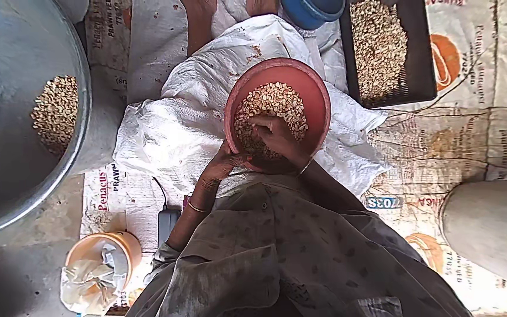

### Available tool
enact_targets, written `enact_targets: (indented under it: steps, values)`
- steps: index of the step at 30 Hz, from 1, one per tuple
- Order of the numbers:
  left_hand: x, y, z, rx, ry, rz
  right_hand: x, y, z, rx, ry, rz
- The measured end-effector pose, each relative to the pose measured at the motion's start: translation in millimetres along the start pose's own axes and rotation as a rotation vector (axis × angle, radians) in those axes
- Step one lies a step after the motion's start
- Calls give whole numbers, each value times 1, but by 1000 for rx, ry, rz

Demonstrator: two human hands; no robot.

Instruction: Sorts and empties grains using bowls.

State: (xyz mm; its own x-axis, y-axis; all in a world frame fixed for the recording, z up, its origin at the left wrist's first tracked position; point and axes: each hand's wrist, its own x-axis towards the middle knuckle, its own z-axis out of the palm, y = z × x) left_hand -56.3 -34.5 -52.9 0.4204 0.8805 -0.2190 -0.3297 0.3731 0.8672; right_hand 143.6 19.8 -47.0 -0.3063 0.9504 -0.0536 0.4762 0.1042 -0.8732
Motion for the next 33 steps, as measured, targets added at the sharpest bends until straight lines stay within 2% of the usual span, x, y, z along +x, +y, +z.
enact_targets:
  steps: [3,5,8,11,14,16,20,23,25,27,29,30,33]
  values:
    - [0,0,0,-11,17,-8,6,11,-29,152,327,99]
    - [0,1,-1,-18,19,-18,0,15,-48,313,426,106]
    - [6,-5,-6,-50,-3,-9,-13,17,-58,402,433,119]
    - [7,-5,-4,-45,13,-14,-21,16,-55,435,282,121]
    - [0,2,4,-10,30,-19,-15,11,-39,328,126,87]
    - [0,2,4,6,12,-11,-9,2,-27,141,60,66]
    - [1,2,3,14,5,-4,3,2,4,-324,130,-144]
    - [2,0,1,13,-10,1,2,4,13,-412,164,-168]
    - [3,0,0,19,-10,-9,-1,3,4,-237,215,-121]
    - [3,0,1,6,4,-25,-6,3,-15,127,256,3]
    - [3,-1,0,-7,2,-23,-12,6,-37,553,331,45]
    - [3,-2,-1,-7,3,-21,-15,10,-49,677,371,47]
    - [4,0,1,-4,13,-28,-24,18,-73,702,395,84]
